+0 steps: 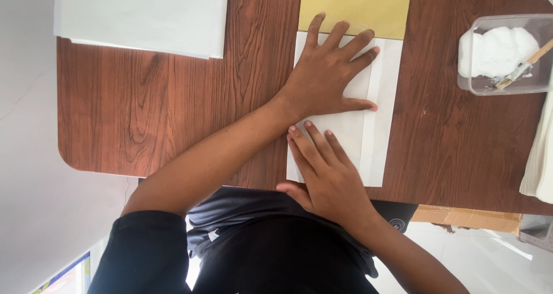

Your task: The person places a white sheet of paper onto a yellow template on a wooden table and smooths it down. They then use a brush to apply a white adhesive substance along the edges of the paper and press the edges flat.

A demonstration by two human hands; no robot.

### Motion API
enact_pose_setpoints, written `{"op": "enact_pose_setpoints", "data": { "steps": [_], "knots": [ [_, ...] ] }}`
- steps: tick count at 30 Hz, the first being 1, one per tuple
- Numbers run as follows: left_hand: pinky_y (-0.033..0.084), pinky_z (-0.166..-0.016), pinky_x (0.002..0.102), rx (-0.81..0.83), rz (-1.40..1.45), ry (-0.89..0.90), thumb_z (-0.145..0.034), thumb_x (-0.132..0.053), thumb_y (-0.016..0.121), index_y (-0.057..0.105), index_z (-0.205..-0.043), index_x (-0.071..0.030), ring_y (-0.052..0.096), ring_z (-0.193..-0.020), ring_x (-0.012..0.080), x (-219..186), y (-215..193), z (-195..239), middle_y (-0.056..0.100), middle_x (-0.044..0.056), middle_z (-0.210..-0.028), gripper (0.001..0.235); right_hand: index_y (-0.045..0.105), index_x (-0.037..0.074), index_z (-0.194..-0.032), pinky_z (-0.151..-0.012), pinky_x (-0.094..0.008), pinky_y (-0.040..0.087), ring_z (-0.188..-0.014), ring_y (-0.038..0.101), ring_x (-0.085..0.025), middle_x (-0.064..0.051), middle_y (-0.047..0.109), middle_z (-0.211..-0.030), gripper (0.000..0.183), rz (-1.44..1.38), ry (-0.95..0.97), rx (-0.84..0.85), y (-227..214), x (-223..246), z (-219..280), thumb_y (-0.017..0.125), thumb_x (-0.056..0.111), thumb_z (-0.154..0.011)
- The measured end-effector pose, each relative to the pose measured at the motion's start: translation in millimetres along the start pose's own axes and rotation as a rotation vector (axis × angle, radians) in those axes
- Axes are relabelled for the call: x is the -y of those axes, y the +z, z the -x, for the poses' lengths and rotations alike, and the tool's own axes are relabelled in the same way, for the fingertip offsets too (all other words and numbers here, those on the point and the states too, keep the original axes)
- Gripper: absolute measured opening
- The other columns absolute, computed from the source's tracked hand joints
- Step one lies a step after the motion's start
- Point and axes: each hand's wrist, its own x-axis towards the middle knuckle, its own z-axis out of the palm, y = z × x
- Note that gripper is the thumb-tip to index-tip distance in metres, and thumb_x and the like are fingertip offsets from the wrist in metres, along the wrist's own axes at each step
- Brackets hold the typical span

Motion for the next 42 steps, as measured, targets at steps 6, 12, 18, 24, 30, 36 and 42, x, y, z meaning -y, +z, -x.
{"op": "enact_pose_setpoints", "data": {
  "steps": [6, 12, 18, 24, 30, 36, 42],
  "knots": [
    [0.03, -0.109, 0.067, 0.022, -0.019, 0.0, -0.085, -0.097, 0.061, 0.07, -0.127, -0.017, 0.05, -0.119, 0.0333, -0.9, -0.1, 2.1, 0.052, 0.002, -0.135, 0.091, 0.039, 0.003, -0.158, -0.124, -0.054, 0.024, -0.155, 0.031, -0.032, -0.013, 0.035, -0.166, 0.105, 0.229, -0.02, 0.321, 3.6, 3.9, 24.9, 0.031, 0.086, -0.093],
    [0.029, -0.109, 0.069, -0.01, 0.013, -0.003, -0.085, -0.095, 0.064, 0.071, -0.124, -0.015, 0.051, -0.118, 0.0349, 0.5, -1.6, 0.3, 0.054, 0.004, -0.133, 0.089, 0.038, 0.005, -0.159, -0.127, -0.055, 0.007, -0.158, 0.023, -0.03, -0.014, 0.031, -0.169, 0.108, 0.263, -0.145, 0.347, -3.5, 13.2, 46.0, 0.027, 0.09, -0.093],
    [0.028, -0.11, 0.068, 0.019, -0.009, -0.009, -0.084, -0.097, 0.065, 0.07, -0.127, -0.017, 0.05, -0.12, 0.0337, -0.3, -1.1, 1.6, 0.052, 0.002, -0.134, 0.091, 0.036, -0.001, -0.157, -0.129, -0.043, 0.013, -0.156, 0.024, -0.032, -0.019, 0.03, -0.167, 0.105, 0.082, -0.171, 0.342, -5.4, 26.2, 61.6, 0.031, 0.084, -0.097],
    [0.029, -0.11, 0.067, -0.008, -0.004, -0.002, -0.081, -0.097, 0.069, 0.071, -0.124, -0.016, 0.051, -0.119, 0.0334, -0.7, -0.7, 1.1, 0.054, 0.002, -0.133, 0.092, 0.055, -0.001, -0.143, -0.119, -0.048, 0.039, -0.142, 0.05, -0.038, -0.02, 0.056, -0.148, 0.071, -0.246, -0.253, 0.174, -27.7, 13.8, 44.0, 0.054, 0.06, -0.106],
    [0.027, -0.109, 0.068, -0.016, -0.002, 0.012, -0.085, -0.097, 0.061, 0.07, -0.125, -0.015, 0.05, -0.12, 0.0353, -0.9, -1.5, 2.1, 0.054, 0.004, -0.135, 0.091, 0.055, -0.001, -0.143, -0.12, -0.051, 0.039, -0.142, 0.05, -0.037, -0.018, 0.054, -0.151, 0.069, 0.001, -0.057, 0.116, -19.6, -14.9, 18.8, 0.043, 0.055, -0.105],
    [0.026, -0.111, 0.066, 0.005, 0.03, -0.01, -0.085, -0.096, 0.059, 0.069, -0.125, -0.015, 0.05, -0.122, 0.0346, 1.1, 0.8, 2.9, 0.053, 0.004, -0.136, 0.091, 0.022, 0.0, -0.162, -0.129, -0.051, 0.009, -0.159, 0.014, -0.035, -0.019, 0.019, -0.17, 0.112, 0.089, -0.05, 0.369, -2.2, -1.1, 44.2, 0.018, 0.087, -0.091],
    [0.029, -0.109, 0.067, -0.042, 0.021, 0.008, -0.086, -0.094, 0.062, 0.07, -0.124, -0.015, 0.051, -0.12, 0.0344, 1.4, 0.7, 2.6, 0.054, 0.005, -0.136, 0.089, 0.029, 0.001, -0.159, -0.128, -0.043, 0.018, -0.158, 0.019, -0.031, -0.016, 0.024, -0.17, 0.112, 0.063, -0.093, 0.371, -14.9, 15.2, 61.1, 0.032, 0.089, -0.09]
  ]
}}
